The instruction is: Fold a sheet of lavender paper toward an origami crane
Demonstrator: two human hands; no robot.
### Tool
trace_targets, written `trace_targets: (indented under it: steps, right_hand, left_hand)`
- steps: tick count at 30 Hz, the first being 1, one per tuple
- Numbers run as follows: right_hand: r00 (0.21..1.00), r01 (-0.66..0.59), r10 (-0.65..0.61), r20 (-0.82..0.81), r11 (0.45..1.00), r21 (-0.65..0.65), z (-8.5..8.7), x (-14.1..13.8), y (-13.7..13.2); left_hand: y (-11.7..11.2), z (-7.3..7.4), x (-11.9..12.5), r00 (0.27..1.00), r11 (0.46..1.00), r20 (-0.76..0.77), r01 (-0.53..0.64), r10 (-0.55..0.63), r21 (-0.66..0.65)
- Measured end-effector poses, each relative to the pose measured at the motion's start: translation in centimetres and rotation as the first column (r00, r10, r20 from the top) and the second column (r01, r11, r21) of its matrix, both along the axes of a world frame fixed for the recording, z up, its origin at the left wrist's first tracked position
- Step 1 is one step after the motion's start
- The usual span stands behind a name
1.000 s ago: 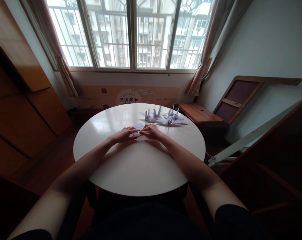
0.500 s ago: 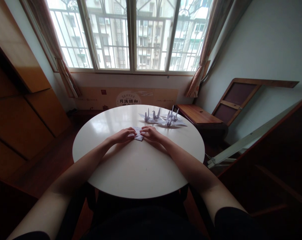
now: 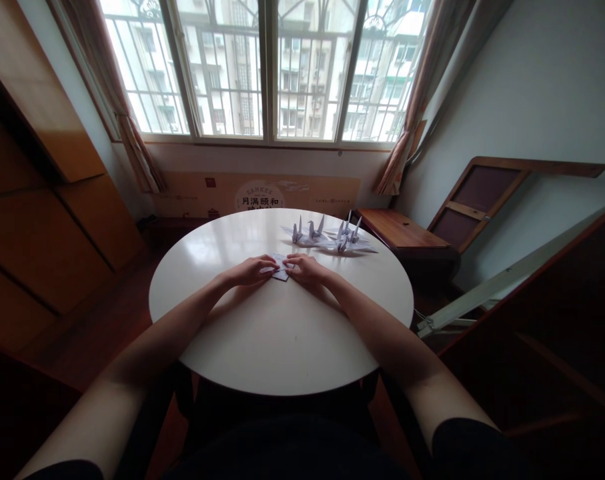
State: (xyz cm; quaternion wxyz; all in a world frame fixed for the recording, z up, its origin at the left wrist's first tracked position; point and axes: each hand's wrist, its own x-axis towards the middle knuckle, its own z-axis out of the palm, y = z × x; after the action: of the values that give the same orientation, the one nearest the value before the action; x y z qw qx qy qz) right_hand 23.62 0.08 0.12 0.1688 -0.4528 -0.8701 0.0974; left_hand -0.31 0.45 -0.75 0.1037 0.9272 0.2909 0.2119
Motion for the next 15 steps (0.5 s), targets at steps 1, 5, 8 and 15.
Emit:
trace_targets:
  steps: [1,5,8,15]
  right_hand:
    - [1.0,-0.001,0.001,0.0,1.0,0.0,-0.02,0.01,0.02]
    - [1.0,0.001,-0.001,0.006,1.0,0.012,-0.1,0.03,0.05]
    - [1.0,0.006,-0.006,0.023,1.0,0.014,-0.03,0.03,-0.07]
    - [1.0,0.007,-0.007,0.024,1.0,0.003,0.0,-0.07,-0.14]
  left_hand:
    - [-0.04,0.05,0.01,1.0,1.0,0.005,0.002,-0.002,-0.005]
    - [0.01,0.03,-0.02,1.0,0.999,0.018,0.009,-0.008,-0.032]
    - [0.16,-0.09,-0.08,1.0,0.999,0.023,0.011,-0.01,-0.041]
    - [0.3,-0.19,-0.08,1.0,0.999,0.025,0.007,-0.006,-0.044]
